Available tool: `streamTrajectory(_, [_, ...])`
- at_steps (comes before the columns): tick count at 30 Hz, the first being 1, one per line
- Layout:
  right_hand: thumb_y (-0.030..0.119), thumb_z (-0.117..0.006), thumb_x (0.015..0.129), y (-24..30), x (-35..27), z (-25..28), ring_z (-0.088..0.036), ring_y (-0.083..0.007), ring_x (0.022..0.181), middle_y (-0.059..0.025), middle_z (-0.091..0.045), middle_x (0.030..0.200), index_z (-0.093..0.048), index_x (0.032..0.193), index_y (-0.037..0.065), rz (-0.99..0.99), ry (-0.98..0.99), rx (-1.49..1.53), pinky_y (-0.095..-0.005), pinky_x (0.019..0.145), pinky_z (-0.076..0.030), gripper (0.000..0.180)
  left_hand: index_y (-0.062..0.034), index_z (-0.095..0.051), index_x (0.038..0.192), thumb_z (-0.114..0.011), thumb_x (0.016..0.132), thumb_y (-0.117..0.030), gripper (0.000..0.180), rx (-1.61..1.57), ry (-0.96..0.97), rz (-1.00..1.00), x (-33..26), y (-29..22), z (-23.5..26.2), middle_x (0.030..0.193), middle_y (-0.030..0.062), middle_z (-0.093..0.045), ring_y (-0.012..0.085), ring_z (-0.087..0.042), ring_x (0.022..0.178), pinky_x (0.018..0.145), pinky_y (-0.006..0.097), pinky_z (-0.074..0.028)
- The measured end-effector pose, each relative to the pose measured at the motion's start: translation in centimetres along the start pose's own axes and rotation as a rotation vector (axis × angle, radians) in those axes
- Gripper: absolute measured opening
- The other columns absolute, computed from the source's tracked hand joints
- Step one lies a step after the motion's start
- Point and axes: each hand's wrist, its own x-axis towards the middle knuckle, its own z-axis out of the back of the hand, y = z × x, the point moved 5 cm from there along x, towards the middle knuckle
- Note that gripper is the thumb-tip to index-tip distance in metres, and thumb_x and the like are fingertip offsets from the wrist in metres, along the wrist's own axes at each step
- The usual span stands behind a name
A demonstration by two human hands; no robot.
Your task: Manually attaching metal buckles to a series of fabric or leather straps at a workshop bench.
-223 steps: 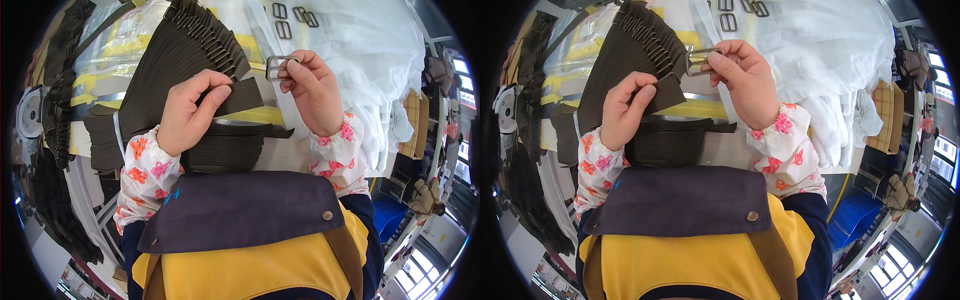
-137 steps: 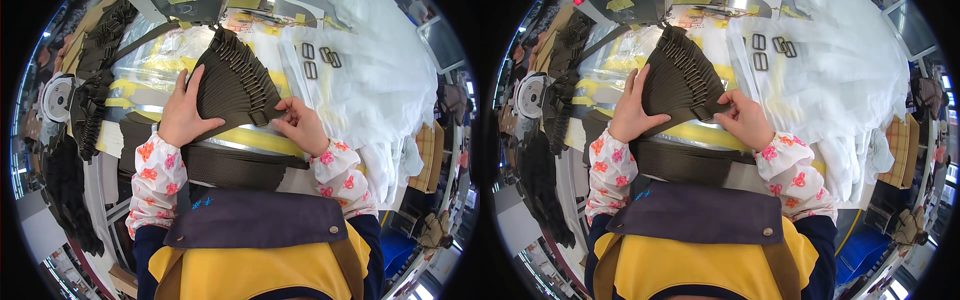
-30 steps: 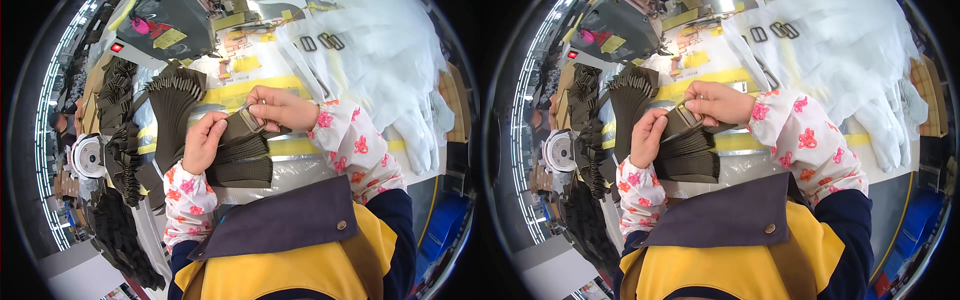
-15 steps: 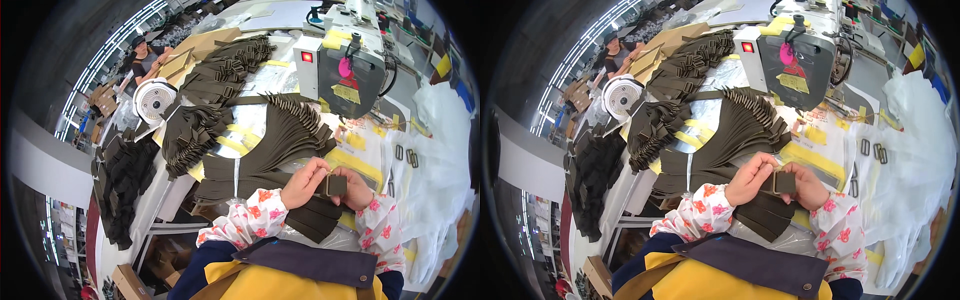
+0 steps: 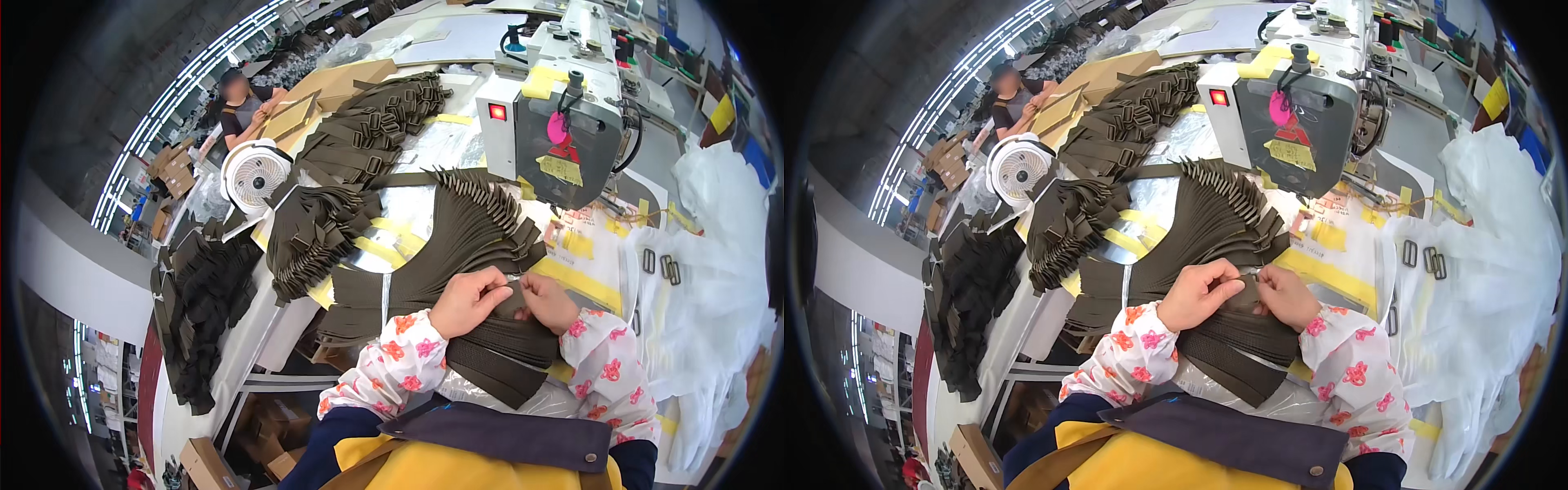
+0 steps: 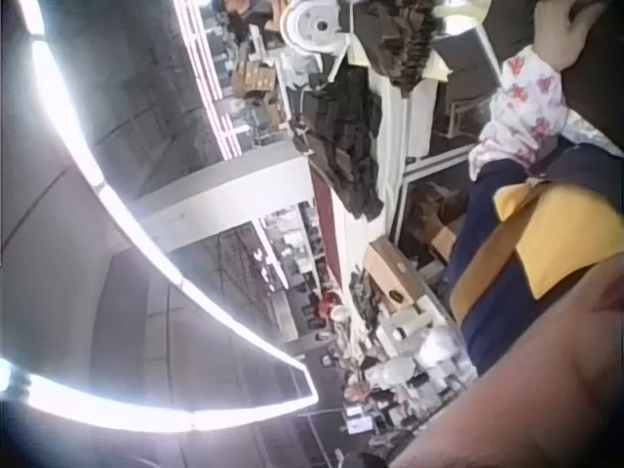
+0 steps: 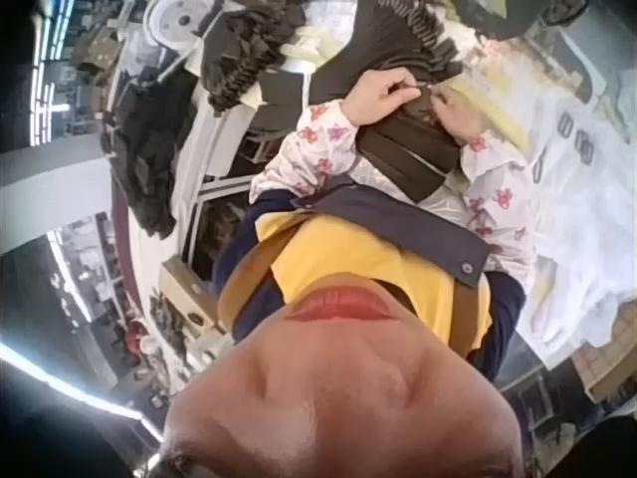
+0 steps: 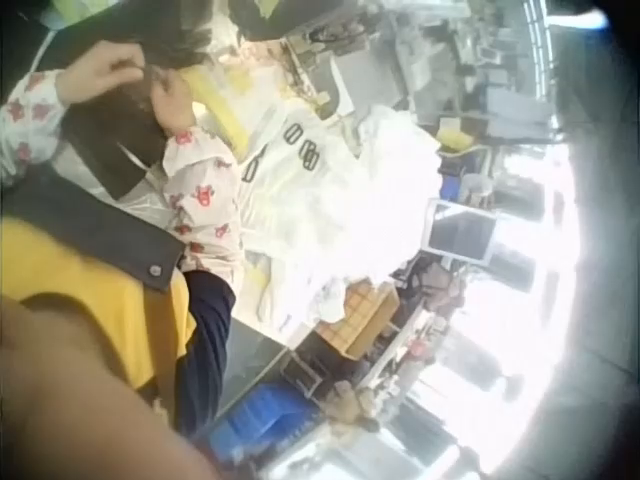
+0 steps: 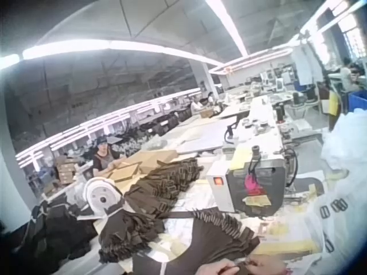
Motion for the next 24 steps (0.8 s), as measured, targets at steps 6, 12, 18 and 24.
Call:
streamTrajectory(6, [0.007, -0.051, 0.081, -0.8, -0.7, -1.3, -0.058, -0.012, 0.058, -0.0062, -0.054, 0.068, -0.045, 0.081, -0.002, 0.05, -0.047, 0.133, -0.0216, 0.051, -0.047, 0.011, -0.002, -0.054, 0.079, -0.06, 0.076, -0.01, 0.01, 0.285, 0.046, -0.131, 0.0, 0.5, 0.1, 0.067, 0.0124, -0.057, 0.0275, -0.056, 0.058, 0.052, 0.033, -0.043])
streamTrajectory(12, [0.005, -0.055, 0.078, -0.3, -1.5, -1.5, -0.059, -0.0119, 0.059, -0.0052, -0.055, 0.066, -0.046, 0.082, -0.002, 0.282, -0.151, -0.211, -0.022, 0.051, -0.047, 0.011, -0.003, -0.053, 0.079, -0.06, 0.074, -0.009, 0.01, 0.46, -0.044, -0.226, -0.7, -0.9, -0.8, 0.067, 0.0116, -0.055, 0.0296, -0.054, 0.059, 0.054, 0.035, -0.044])
streamTrajectory(18, [0.003, -0.053, 0.08, 1.4, -2.7, -0.1, -0.056, -0.0099, 0.055, -0.0048, -0.055, 0.068, -0.048, 0.084, 0.0, 0.124, -0.016, 0.242, -0.0213, 0.049, -0.047, 0.007, -0.0042, -0.052, 0.102, -0.065, 0.072, -0.004, 0.033, -0.115, 0.102, -0.034, 0.3, 0.2, -0.7, 0.089, 0.0036, -0.048, 0.007, -0.047, 0.061, 0.053, 0.021, -0.04])
streamTrajectory(24, [0.002, -0.056, 0.074, 4.9, -2.9, 1.3, -0.047, -0.0065, 0.05, 0.0005, -0.049, 0.061, -0.049, 0.078, 0.003, 0.388, -0.216, -0.101, -0.0212, 0.043, -0.038, 0.008, 0.0003, -0.053, 0.101, -0.06, 0.079, -0.008, 0.025, -0.031, 0.252, 0.049, 0.9, 1.8, -1.0, 0.082, 0.0049, -0.054, 0.0078, -0.05, 0.061, 0.055, 0.021, -0.041])
